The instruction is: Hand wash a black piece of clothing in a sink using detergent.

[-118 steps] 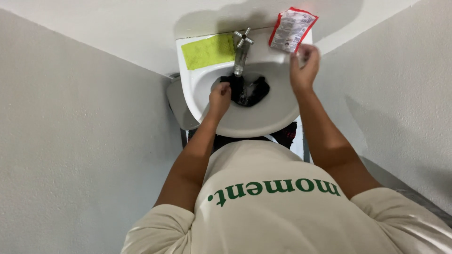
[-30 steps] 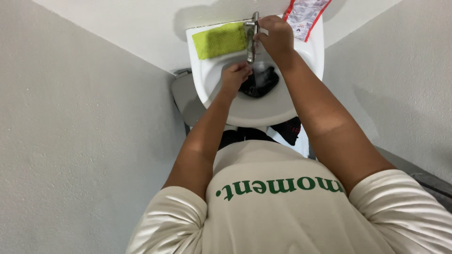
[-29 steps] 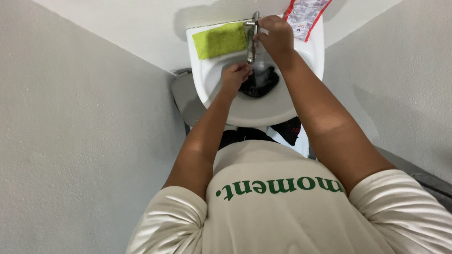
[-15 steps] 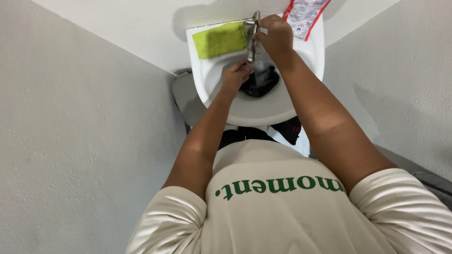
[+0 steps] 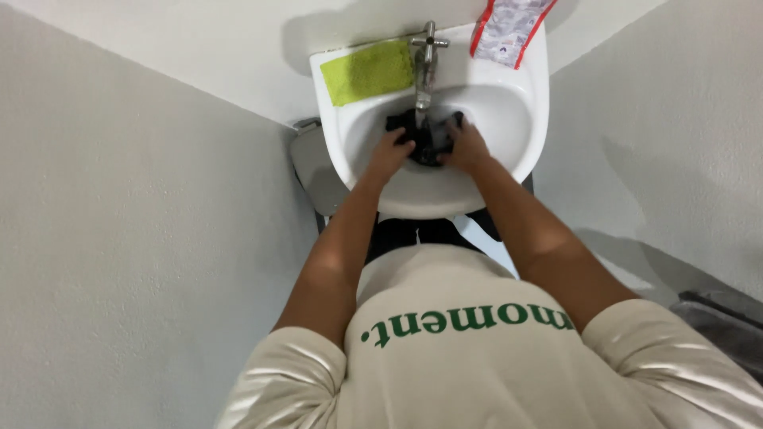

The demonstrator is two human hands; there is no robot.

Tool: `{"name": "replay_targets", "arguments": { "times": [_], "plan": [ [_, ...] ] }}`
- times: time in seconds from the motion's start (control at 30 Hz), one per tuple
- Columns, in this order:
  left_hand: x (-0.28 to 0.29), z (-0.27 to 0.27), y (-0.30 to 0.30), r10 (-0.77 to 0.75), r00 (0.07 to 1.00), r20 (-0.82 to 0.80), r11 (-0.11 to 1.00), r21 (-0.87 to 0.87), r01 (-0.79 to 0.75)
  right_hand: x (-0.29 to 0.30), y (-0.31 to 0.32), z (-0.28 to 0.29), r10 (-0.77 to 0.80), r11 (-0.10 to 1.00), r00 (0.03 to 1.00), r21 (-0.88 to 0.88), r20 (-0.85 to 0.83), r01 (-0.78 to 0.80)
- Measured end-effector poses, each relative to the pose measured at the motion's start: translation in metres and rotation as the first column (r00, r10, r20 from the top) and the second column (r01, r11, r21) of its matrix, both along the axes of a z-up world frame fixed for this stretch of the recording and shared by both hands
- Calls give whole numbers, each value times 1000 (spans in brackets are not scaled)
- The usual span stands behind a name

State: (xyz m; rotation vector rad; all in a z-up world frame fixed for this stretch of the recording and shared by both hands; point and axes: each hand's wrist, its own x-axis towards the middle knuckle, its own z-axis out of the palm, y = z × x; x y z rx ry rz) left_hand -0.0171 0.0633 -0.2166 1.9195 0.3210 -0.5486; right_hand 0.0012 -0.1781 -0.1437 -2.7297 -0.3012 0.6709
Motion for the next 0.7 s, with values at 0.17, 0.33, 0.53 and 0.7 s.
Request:
{"name": "replay_targets", "arguments": {
  "times": [0.17,0.33,0.53,0.7],
  "plan": [
    [-13,22,-9,-164,986,12,986,47,163,-2,10,-63,-5,994,994,-108,-105,-6],
    [-22,91,-13,-274,960,58,958,109,266,-10,13,-50,-89,991,978,85,-191,107],
    [-5,18,-16,-277,956,98,898,381,221,-7,-11,3,-284,856,944,399,-168,329],
    [5,74,10,14,987,163,998,59,-24,-6,-46,81,-203,851,978,503,47,153]
  ]
}}
